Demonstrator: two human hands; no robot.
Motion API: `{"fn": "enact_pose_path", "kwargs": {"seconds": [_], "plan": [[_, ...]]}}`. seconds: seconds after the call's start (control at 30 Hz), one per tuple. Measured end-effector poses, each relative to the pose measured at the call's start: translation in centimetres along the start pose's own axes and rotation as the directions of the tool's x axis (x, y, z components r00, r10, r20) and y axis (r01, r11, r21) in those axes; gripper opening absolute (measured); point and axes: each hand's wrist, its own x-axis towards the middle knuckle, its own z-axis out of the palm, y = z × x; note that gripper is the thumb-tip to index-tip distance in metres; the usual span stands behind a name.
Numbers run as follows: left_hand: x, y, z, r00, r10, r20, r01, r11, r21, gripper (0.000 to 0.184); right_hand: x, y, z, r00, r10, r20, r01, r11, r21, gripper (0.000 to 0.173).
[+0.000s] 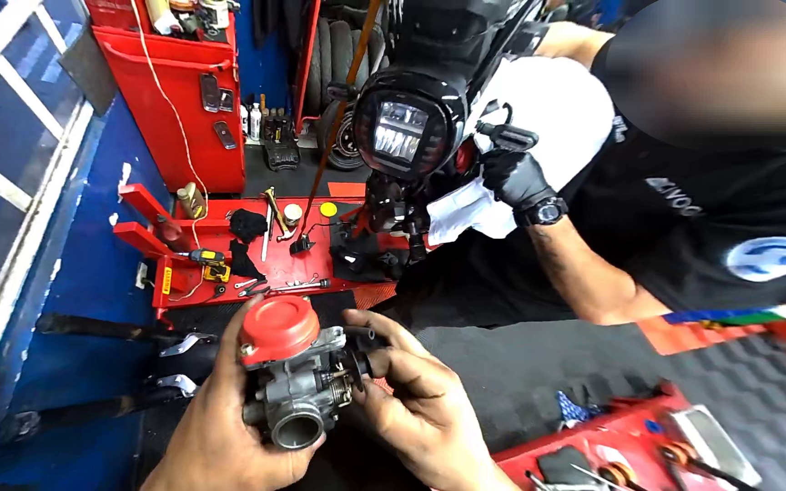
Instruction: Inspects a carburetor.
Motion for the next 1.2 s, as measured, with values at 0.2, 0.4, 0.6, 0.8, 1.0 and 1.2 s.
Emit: {"fn": "enact_pose_path", "kwargs": {"seconds": [0.2, 0.4, 0.6, 0.8, 1.0, 1.2], "plan": [[-0.4, 0.0, 0.1, 0.998, -0.06, 0.008, 0.06, 0.994, -0.089, 0.121, -0.1, -0.3, 0.6, 0.998, 0.064, -0.002, -0.064, 0.995, 0.08, 0.017], [-0.4, 0.2, -0.3, 0.995, -0.095, 0.028, 0.099, 0.976, -0.194, 0.116, 0.1, -0.4, 1.0, 0.999, 0.042, -0.011, -0.04, 0.991, 0.127, 0.016], [-0.5, 0.1, -0.7, 0.992, -0.109, 0.061, 0.124, 0.925, -0.359, 0.111, 0.3, -0.5, 1.5, 0.999, 0.031, 0.009, -0.032, 0.978, 0.206, 0.015], [-0.7, -0.1, -0.7, 0.991, -0.076, 0.107, 0.121, 0.847, -0.517, 0.101, 0.3, -0.8, 1.7, 0.999, 0.023, 0.037, -0.031, 0.966, 0.258, 0.014], [-0.7, -0.3, -0.8, 0.987, -0.049, 0.151, 0.133, 0.771, -0.623, 0.093, 0.0, -1.2, 1.8, 0.999, -0.019, 0.037, 0.012, 0.981, 0.195, 0.013], [-0.6, -0.4, -0.6, 0.987, -0.026, 0.158, 0.125, 0.743, -0.657, 0.088, -0.1, -1.3, 1.9, 0.999, -0.039, 0.027, 0.033, 0.983, 0.178, 0.013]]}}
